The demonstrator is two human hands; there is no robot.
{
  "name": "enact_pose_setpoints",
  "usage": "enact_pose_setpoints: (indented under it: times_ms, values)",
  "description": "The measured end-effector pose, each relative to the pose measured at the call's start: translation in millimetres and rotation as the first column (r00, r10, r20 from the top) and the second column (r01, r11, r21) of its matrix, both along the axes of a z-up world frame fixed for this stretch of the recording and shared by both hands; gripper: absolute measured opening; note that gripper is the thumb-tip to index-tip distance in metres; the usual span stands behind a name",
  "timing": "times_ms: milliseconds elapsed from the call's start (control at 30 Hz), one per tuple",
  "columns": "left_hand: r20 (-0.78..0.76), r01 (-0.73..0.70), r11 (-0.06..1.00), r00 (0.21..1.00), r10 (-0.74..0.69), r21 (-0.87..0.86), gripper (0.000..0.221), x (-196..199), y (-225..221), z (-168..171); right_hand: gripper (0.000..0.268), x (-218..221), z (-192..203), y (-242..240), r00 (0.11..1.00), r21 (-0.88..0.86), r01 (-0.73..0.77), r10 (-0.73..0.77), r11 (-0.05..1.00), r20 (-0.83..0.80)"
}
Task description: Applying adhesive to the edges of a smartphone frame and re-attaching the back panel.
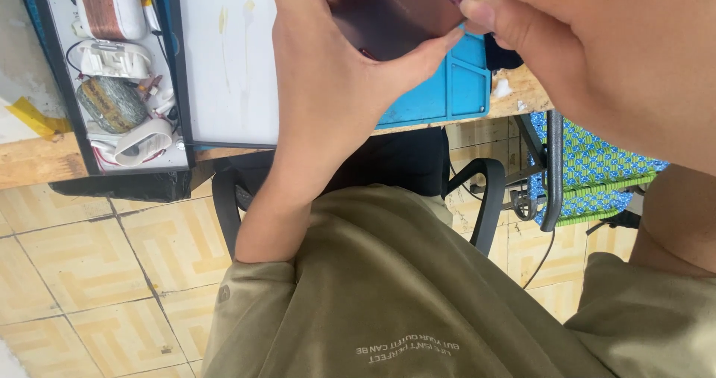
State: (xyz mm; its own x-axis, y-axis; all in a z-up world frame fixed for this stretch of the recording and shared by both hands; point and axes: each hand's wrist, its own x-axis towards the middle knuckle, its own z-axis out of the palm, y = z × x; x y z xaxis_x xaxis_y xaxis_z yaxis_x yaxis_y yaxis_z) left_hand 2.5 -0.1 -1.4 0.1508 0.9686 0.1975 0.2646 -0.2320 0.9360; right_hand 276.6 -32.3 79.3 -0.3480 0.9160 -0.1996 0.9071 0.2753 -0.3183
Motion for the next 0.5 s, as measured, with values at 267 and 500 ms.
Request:
enact_pose_setpoints:
  times_ms: [267, 500]
  values:
    - [0.005, -0.006, 1.0, 1.0, 0.006, 0.001, 0.079, -1.0, 1.3, 1.3, 0.028, -47.5, -5.2, 9.2, 0.995, -0.02, 0.05, -0.048, 0.999, 0.09]
    - [-0.033, 0.014, 1.0, 0.999, -0.014, 0.01, 0.085, -0.7, 1.5, -6.2, 0.018, -51.6, 9.4, 18.2, 0.991, -0.055, -0.046, 0.053, 0.997, 0.123]
